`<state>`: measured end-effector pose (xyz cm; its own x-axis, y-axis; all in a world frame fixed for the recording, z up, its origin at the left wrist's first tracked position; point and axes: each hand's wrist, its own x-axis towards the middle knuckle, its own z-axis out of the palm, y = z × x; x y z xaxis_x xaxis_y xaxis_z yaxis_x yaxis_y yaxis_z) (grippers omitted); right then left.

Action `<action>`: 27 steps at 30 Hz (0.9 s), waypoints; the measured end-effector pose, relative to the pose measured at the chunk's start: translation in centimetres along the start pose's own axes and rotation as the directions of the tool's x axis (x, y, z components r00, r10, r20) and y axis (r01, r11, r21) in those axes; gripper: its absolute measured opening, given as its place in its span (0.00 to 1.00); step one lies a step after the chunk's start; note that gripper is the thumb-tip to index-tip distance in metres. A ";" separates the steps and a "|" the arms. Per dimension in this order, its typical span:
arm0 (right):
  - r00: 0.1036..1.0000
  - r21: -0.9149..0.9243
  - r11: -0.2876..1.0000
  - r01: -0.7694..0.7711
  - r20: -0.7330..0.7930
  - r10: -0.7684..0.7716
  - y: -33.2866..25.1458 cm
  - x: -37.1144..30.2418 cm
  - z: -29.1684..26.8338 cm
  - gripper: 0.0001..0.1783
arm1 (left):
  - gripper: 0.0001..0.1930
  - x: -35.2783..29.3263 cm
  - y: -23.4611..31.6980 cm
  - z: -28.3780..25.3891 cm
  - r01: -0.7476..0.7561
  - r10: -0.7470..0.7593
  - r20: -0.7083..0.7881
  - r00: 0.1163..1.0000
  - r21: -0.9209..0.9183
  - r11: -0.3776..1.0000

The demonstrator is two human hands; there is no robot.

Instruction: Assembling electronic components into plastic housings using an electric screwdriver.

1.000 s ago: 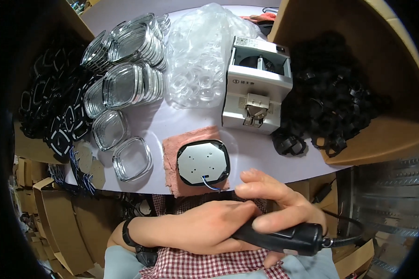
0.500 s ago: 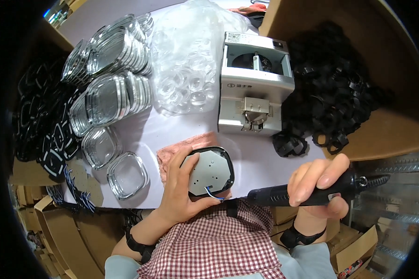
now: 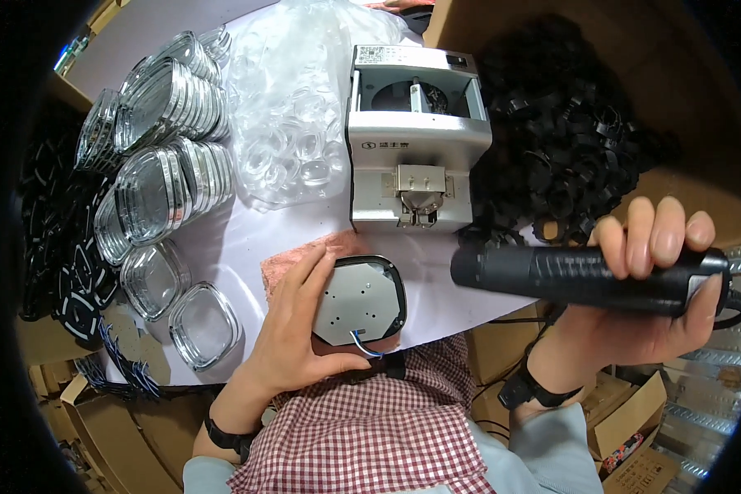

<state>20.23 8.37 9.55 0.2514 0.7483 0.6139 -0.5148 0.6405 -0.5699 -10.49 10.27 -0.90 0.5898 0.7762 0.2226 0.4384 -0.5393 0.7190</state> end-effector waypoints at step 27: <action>0.976 -0.303 0.953 0.022 0.214 0.046 1.9 3.2 2.0 0.20 | 0.50 -0.3 -0.5 0.1 0.001 -0.005 -0.043 0.999 -0.095 0.996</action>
<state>18.41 11.68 11.54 0.0468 0.7226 0.6897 -0.2369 0.6788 -0.6951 -10.84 10.29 -1.37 0.5579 0.7923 0.2471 0.3728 -0.5052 0.7783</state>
